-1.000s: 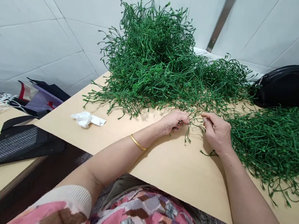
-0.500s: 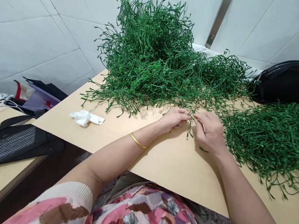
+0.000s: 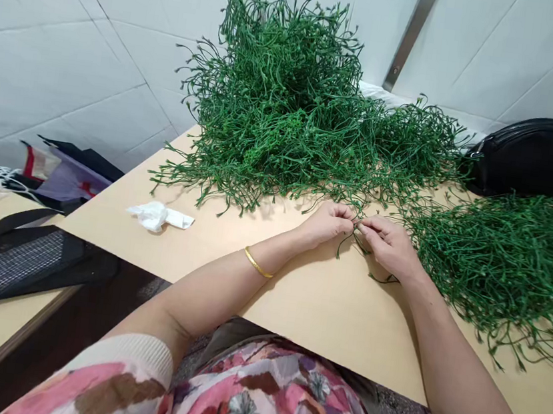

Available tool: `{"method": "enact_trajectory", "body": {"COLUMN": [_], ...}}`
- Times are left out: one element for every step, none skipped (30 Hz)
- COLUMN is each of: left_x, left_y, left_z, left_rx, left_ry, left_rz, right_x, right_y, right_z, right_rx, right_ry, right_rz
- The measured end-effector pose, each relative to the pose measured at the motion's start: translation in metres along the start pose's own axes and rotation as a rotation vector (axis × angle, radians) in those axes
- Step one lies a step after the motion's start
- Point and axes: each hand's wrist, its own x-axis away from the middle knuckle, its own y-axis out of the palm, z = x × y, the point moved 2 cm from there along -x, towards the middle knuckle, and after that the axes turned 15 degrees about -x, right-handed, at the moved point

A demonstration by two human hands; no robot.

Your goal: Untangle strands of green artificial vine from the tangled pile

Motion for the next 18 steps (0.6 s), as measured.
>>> {"method": "enact_trajectory", "body": {"left_x": [0.0000, -0.0002, -0.0007, -0.0014, -0.0023, -0.0031, -0.0038, -0.0042, -0.0043, -0.0041, -0.0037, -0.0031, -0.0023, -0.0015, -0.0008, -0.0002, 0.0002, 0.0005], "left_y": [0.0011, 0.0020, 0.0027, 0.0031, 0.0034, 0.0034, 0.0032, 0.0026, 0.0019, 0.0009, -0.0002, -0.0013, -0.0022, -0.0027, -0.0028, -0.0025, -0.0019, -0.0011], "left_z": [0.0000, -0.0002, -0.0007, -0.0013, -0.0019, -0.0025, -0.0030, -0.0032, -0.0032, -0.0031, -0.0028, -0.0025, -0.0022, -0.0019, -0.0015, -0.0013, -0.0011, -0.0012], "left_rx": [-0.007, -0.016, -0.029, -0.045, -0.067, -0.093, -0.117, -0.136, -0.147, -0.153, -0.153, -0.153, -0.155, -0.160, -0.165, -0.169, -0.172, -0.175], "left_ry": [0.013, 0.026, 0.041, 0.059, 0.077, 0.092, 0.102, 0.103, 0.093, 0.072, 0.045, 0.015, -0.011, -0.023, -0.020, 0.000, 0.028, 0.053], "left_rz": [0.017, 0.030, 0.043, 0.052, 0.052, 0.044, 0.028, 0.005, -0.023, -0.052, -0.079, -0.103, -0.124, -0.140, -0.148, -0.148, -0.140, -0.125], "right_x": [-0.0002, -0.0004, -0.0004, -0.0004, -0.0003, -0.0003, -0.0002, -0.0001, 0.0000, 0.0001, 0.0001, 0.0002, 0.0002, 0.0003, 0.0004, 0.0005, 0.0006, 0.0006], "right_y": [-0.0004, -0.0009, -0.0012, -0.0016, -0.0019, -0.0020, -0.0021, -0.0022, -0.0020, -0.0016, -0.0008, 0.0000, 0.0009, 0.0016, 0.0021, 0.0024, 0.0026, 0.0027], "right_z": [0.0012, 0.0022, 0.0028, 0.0028, 0.0025, 0.0019, 0.0013, 0.0007, 0.0005, 0.0007, 0.0012, 0.0021, 0.0030, 0.0038, 0.0045, 0.0049, 0.0048, 0.0042], "right_rx": [0.007, 0.012, 0.018, 0.029, 0.044, 0.056, 0.060, 0.050, 0.026, -0.009, -0.055, -0.108, -0.164, -0.217, -0.260, -0.288, -0.296, -0.288], "right_ry": [0.000, 0.001, 0.002, 0.003, 0.005, 0.011, 0.021, 0.038, 0.061, 0.087, 0.115, 0.141, 0.162, 0.180, 0.197, 0.213, 0.223, 0.228], "right_rz": [-0.019, -0.035, -0.044, -0.047, -0.046, -0.041, -0.030, -0.016, -0.005, -0.003, -0.013, -0.025, -0.037, -0.045, -0.047, -0.046, -0.046, -0.051]}}
